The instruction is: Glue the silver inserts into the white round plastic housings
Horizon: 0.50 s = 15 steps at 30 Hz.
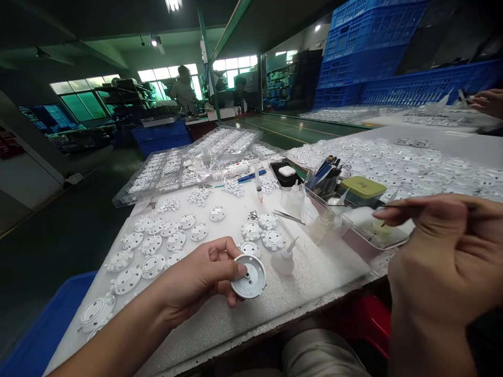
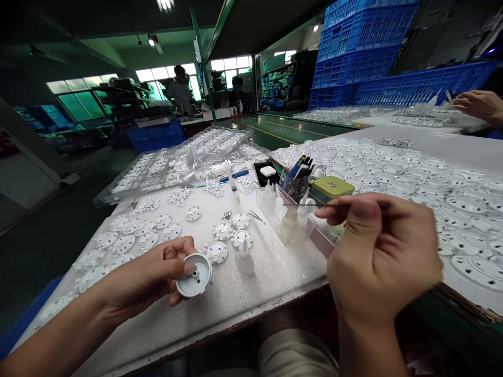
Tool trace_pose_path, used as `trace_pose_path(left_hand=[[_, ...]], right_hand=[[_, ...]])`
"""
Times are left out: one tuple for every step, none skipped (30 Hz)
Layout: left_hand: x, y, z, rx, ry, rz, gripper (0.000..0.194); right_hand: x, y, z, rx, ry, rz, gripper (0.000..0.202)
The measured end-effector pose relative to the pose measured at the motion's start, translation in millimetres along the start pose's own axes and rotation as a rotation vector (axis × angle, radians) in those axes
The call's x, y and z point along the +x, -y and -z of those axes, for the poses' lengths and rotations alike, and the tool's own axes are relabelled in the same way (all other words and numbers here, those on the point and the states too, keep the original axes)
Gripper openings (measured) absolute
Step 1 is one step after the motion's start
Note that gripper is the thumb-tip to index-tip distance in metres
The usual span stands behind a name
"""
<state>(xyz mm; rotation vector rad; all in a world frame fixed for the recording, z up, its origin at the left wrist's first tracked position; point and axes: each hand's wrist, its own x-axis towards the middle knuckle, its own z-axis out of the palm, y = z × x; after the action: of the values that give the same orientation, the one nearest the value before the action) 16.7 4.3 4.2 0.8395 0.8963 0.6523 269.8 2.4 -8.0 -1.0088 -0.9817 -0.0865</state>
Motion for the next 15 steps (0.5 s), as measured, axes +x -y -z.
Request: trace_pose_path(left_hand=[[0.1, 0.1, 0.0, 0.002, -0.002, 0.0, 0.022], [0.2, 0.1, 0.0, 0.002, -0.004, -0.001, 0.023], [0.3, 0.1, -0.1, 0.005, -0.004, 0.0, 0.023], [0.5, -0.1, -0.3, 0.009, -0.004, 0.0, 0.024], [0.7, -0.3, -0.6, 0.015, -0.003, 0.001, 0.025], [0.9, -0.6, -0.9, 0.019, -0.003, 0.002, 0.025], [1.2, -0.9, -1.2, 0.027, -0.004, 0.004, 0.026], [1.4, -1.0, -1.5, 0.037, -0.007, 0.003, 0.026], [1.5, -1.0, -1.7, 0.049, -0.013, -0.003, 0.026], [1.4, -0.6, -1.9, 0.064, -0.021, -0.016, 0.026], [1.1, 0.0, -2.0, 0.083, -0.026, -0.034, 0.027], [0.6, 0.9, -2.2, 0.104, -0.027, -0.062, 0.027], [-0.2, 2.1, -2.6, 0.125, -0.022, -0.097, 0.029], [-1.3, 3.6, -3.3, 0.15, -0.014, -0.139, 0.03], [-2.7, 5.4, -4.5, 0.18, -0.005, -0.182, 0.031]], right_hand=[[5.3, -6.6, 1.5, -0.053, 0.009, 0.031, 0.024], [9.2, -13.3, 3.3, -0.113, 0.025, 0.05, 0.023], [12.2, -19.8, 5.2, -0.199, 0.051, 0.062, 0.024], [14.5, -25.7, 7.1, -0.303, 0.087, 0.075, 0.025], [16.5, -30.7, 8.7, -0.407, 0.119, 0.099, 0.028], [18.2, -34.2, 10.1, -0.495, 0.165, 0.129, 0.03], [19.5, -36.1, 11.4, -0.559, 0.231, 0.162, 0.033], [19.8, -35.9, 12.7, -0.597, 0.308, 0.192, 0.037], [18.8, -33.7, 14.2, -0.613, 0.366, 0.222, 0.039], [15.8, -29.3, 16.1, -0.62, 0.381, 0.256, 0.041], [10.6, -23.3, 18.5, -0.616, 0.349, 0.297, 0.041], [2.9, -15.9, 21.1, -0.6, 0.284, 0.333, 0.045], [-7.0, -8.0, 23.9, -0.542, 0.185, 0.362, 0.046], [-18.5, -0.2, 26.3, -0.387, 0.183, 0.325, 0.041], [-30.8, 6.9, 28.0, -0.245, 0.262, 0.257, 0.031]])
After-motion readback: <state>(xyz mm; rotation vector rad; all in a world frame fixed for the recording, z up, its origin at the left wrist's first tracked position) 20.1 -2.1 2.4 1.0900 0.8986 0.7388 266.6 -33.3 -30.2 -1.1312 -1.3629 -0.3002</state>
